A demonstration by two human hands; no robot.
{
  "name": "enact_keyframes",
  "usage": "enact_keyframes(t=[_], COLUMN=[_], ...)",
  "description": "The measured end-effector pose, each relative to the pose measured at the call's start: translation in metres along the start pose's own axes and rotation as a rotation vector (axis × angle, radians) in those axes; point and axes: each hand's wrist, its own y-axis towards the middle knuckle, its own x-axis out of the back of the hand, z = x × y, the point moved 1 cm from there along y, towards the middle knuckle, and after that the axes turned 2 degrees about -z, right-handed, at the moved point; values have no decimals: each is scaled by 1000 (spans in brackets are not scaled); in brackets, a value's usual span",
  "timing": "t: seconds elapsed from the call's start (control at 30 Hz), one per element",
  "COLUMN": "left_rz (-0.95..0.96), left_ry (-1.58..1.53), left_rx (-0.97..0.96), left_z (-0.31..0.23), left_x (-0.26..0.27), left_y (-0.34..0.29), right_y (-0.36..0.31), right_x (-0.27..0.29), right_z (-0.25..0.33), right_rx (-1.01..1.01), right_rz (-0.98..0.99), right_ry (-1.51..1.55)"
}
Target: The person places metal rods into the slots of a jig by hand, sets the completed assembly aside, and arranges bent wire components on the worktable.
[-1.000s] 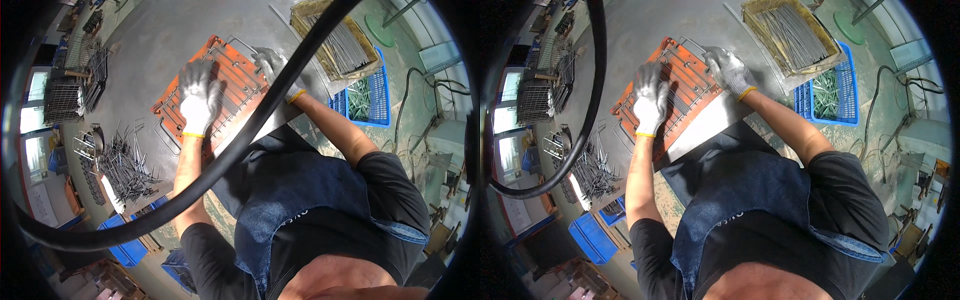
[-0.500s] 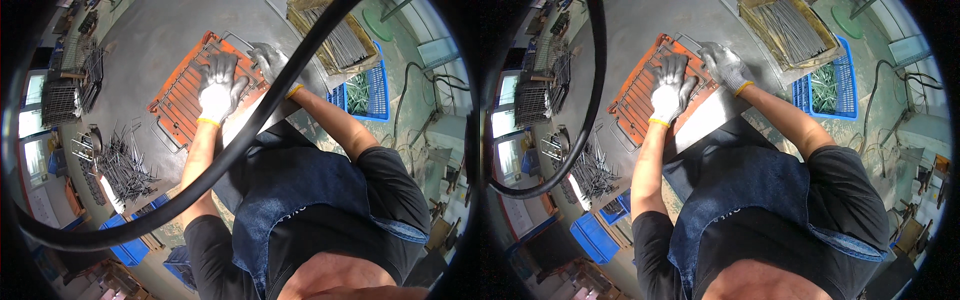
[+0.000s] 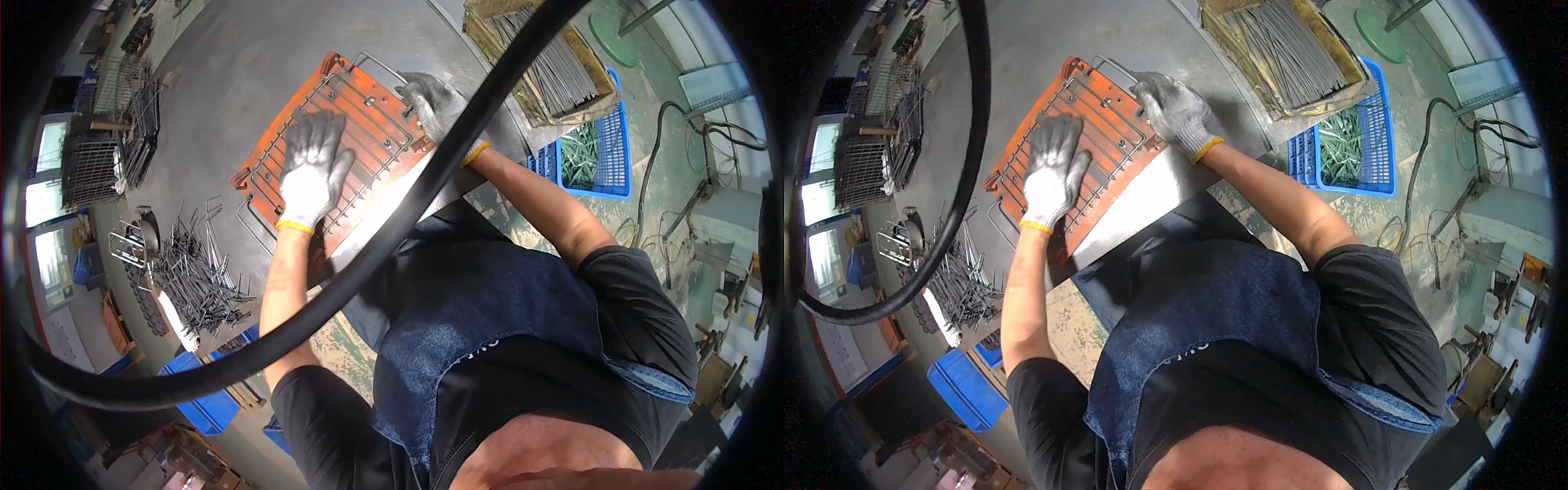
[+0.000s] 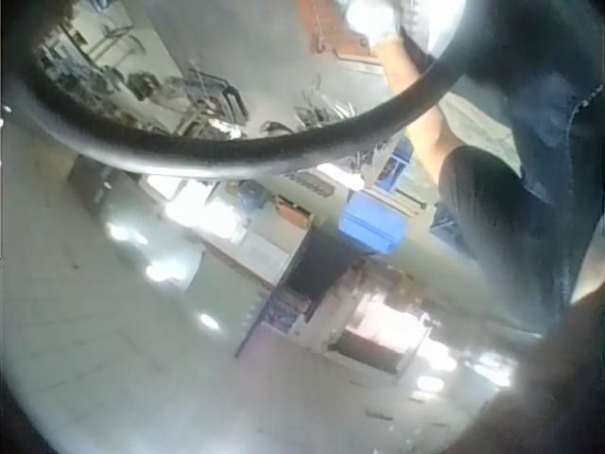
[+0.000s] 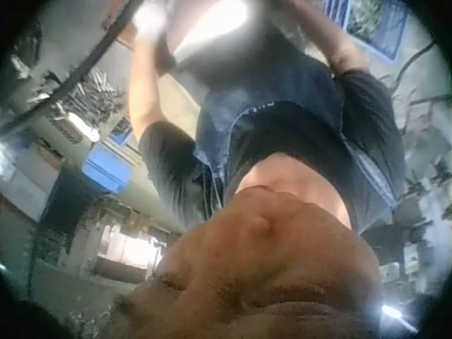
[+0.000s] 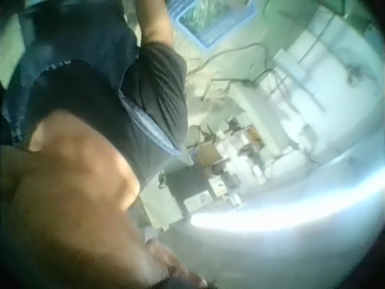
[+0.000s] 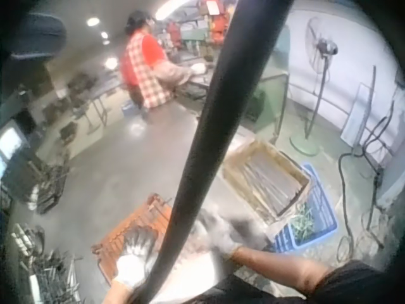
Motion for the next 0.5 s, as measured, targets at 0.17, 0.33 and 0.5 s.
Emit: enact_keyframes(t=[0.17, 0.33, 0.5], left_rz=[32, -294, 9], left_ry=[8, -151, 16], left_rx=[55, 187, 69], left_z=[26, 21, 5], left_x=[19, 8, 8], left_y=[-40, -4, -22], right_y=[11, 14, -5], right_x=[-13, -13, -6], right_z=[-16, -19, 19], right_rx=[171, 218, 88], right_rz=[-268, -291, -121], right_ry=[-200, -102, 29])
